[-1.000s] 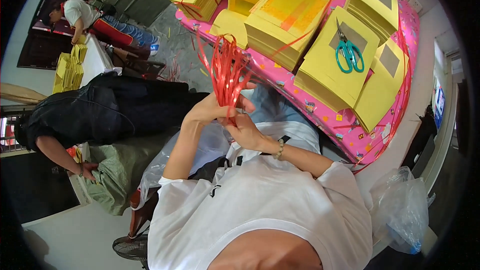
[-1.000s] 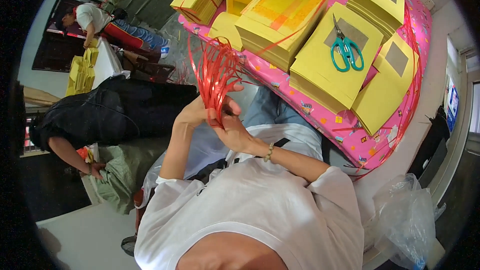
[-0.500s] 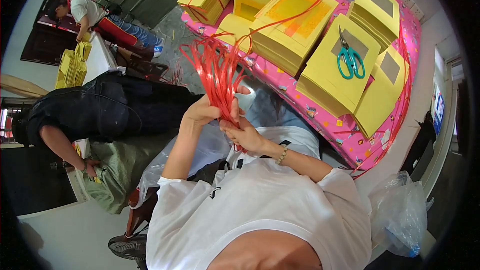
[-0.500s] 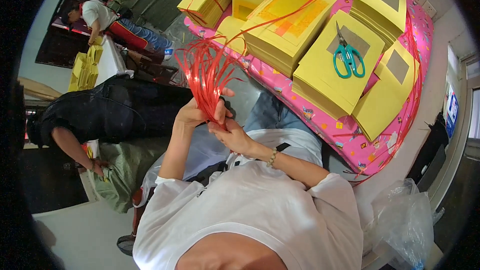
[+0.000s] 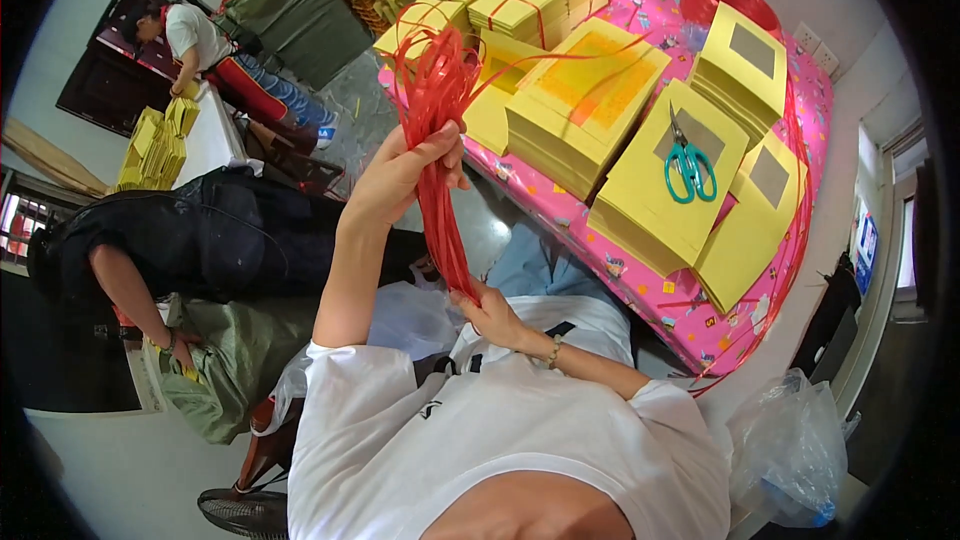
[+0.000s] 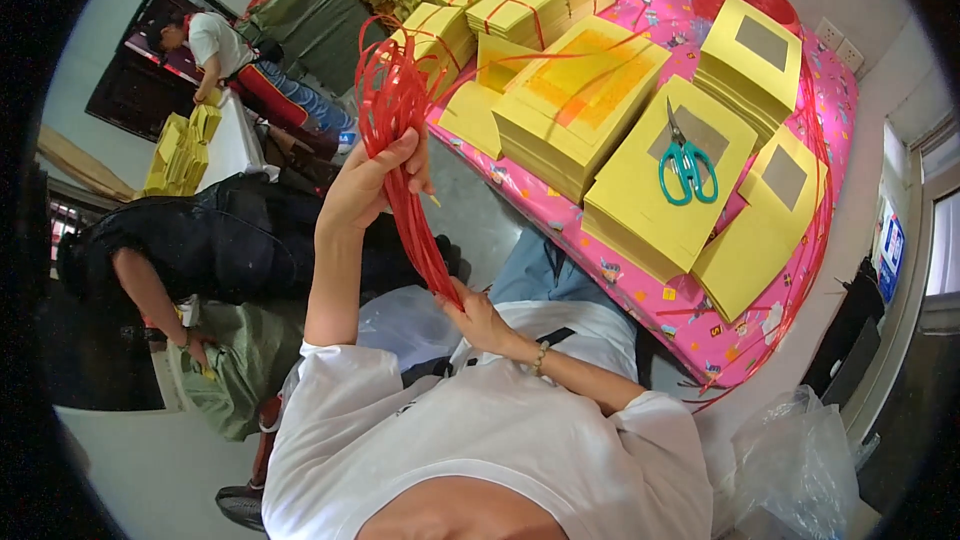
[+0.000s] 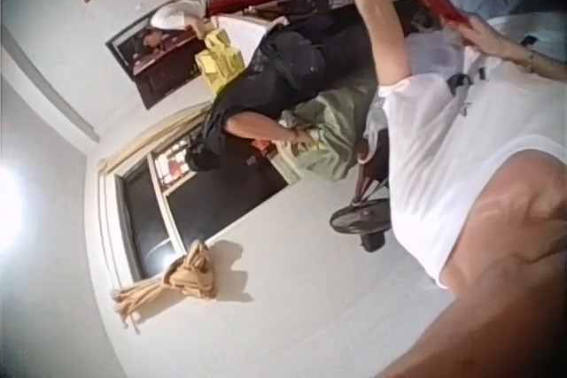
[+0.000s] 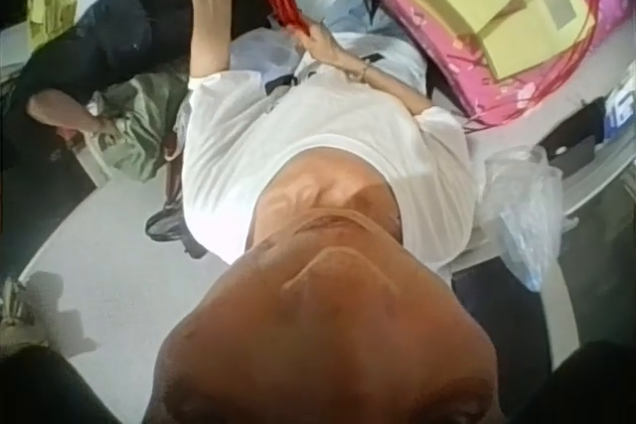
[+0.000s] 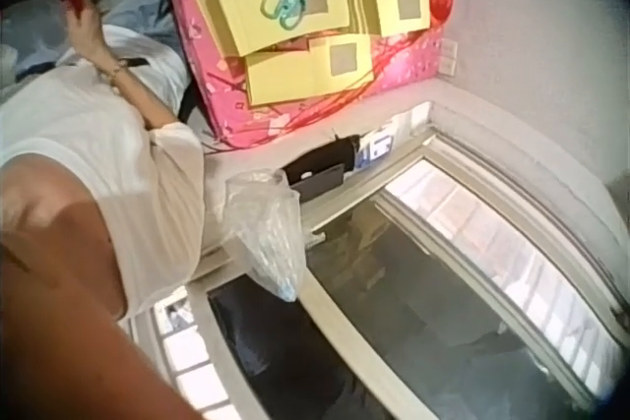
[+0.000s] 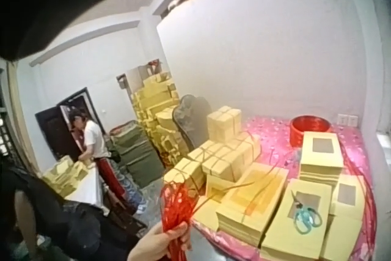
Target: Organizing and untangling red plastic ribbons for box packaging.
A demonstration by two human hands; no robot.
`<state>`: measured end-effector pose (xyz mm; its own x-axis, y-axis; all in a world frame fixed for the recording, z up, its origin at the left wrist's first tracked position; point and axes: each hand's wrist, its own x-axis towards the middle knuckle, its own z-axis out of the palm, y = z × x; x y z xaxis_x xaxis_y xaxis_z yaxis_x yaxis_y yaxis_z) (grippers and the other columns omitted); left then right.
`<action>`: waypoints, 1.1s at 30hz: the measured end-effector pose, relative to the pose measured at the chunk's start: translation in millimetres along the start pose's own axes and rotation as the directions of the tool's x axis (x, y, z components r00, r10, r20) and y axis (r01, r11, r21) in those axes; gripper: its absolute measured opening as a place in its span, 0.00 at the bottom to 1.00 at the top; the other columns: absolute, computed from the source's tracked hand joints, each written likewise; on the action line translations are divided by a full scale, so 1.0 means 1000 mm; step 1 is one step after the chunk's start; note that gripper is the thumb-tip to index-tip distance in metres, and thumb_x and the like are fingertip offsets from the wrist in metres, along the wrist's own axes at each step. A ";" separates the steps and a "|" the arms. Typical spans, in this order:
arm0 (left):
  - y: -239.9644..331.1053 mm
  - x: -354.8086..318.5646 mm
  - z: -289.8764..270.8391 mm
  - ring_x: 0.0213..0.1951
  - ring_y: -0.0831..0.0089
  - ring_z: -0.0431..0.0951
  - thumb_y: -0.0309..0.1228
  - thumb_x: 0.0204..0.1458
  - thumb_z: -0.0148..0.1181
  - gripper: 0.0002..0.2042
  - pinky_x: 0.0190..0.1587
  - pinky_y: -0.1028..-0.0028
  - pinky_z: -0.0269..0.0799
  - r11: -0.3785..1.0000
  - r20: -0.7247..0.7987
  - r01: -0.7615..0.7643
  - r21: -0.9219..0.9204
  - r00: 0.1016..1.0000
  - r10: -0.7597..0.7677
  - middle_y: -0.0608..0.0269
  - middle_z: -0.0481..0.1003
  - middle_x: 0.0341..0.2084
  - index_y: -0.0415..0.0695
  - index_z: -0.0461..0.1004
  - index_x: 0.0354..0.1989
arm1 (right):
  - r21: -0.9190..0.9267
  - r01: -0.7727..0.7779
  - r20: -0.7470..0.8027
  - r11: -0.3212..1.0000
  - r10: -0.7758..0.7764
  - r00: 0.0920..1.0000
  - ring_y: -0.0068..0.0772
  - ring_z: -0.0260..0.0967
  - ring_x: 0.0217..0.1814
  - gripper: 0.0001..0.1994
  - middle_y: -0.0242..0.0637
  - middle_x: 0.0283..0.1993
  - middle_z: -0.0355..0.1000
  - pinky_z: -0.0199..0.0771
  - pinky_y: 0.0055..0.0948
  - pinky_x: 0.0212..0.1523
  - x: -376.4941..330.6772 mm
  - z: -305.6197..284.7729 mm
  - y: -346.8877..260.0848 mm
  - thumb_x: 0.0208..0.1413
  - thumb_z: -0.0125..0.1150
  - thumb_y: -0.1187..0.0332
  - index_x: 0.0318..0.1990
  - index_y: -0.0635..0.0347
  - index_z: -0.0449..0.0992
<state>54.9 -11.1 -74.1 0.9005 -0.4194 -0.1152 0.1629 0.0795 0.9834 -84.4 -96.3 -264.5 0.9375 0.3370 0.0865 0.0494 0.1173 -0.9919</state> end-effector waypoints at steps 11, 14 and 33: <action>0.018 -0.003 0.006 0.12 0.89 0.48 0.36 0.57 0.48 0.09 0.14 0.84 0.40 0.986 0.033 -0.013 -0.167 0.999 0.019 0.78 0.53 0.12 0.45 0.64 0.29 | -0.509 0.332 0.020 0.794 -0.375 0.927 0.52 0.56 0.55 0.28 0.51 0.52 0.57 0.59 0.37 0.54 0.034 -0.072 -0.087 0.49 0.59 0.59 0.53 0.67 0.59; 0.015 -0.006 0.004 0.12 0.89 0.48 0.36 0.57 0.48 0.10 0.14 0.83 0.40 0.990 0.041 0.005 -0.143 0.999 0.001 0.79 0.52 0.12 0.45 0.63 0.29 | -0.805 0.296 -0.160 0.515 -0.668 0.726 0.50 0.57 0.55 0.26 0.50 0.51 0.59 0.59 0.39 0.55 0.061 -0.106 -0.121 0.48 0.59 0.64 0.54 0.65 0.60; -0.028 0.007 0.034 0.30 0.77 0.72 0.21 0.44 0.58 0.12 0.34 0.77 0.67 0.663 -0.025 -0.512 0.546 0.781 0.624 0.62 0.75 0.29 0.38 0.71 0.39 | 0.349 0.348 -0.223 0.870 -0.283 0.933 0.18 0.66 0.40 0.13 0.31 0.40 0.72 0.67 0.21 0.43 0.114 -0.104 -0.178 0.60 0.43 0.71 0.45 0.67 0.72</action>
<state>43.0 -47.7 -98.0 0.8147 -0.2556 0.5205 -0.5738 -0.2263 0.7871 49.6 -176.3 -87.8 0.9372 0.0732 0.3410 0.2487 0.5451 -0.8006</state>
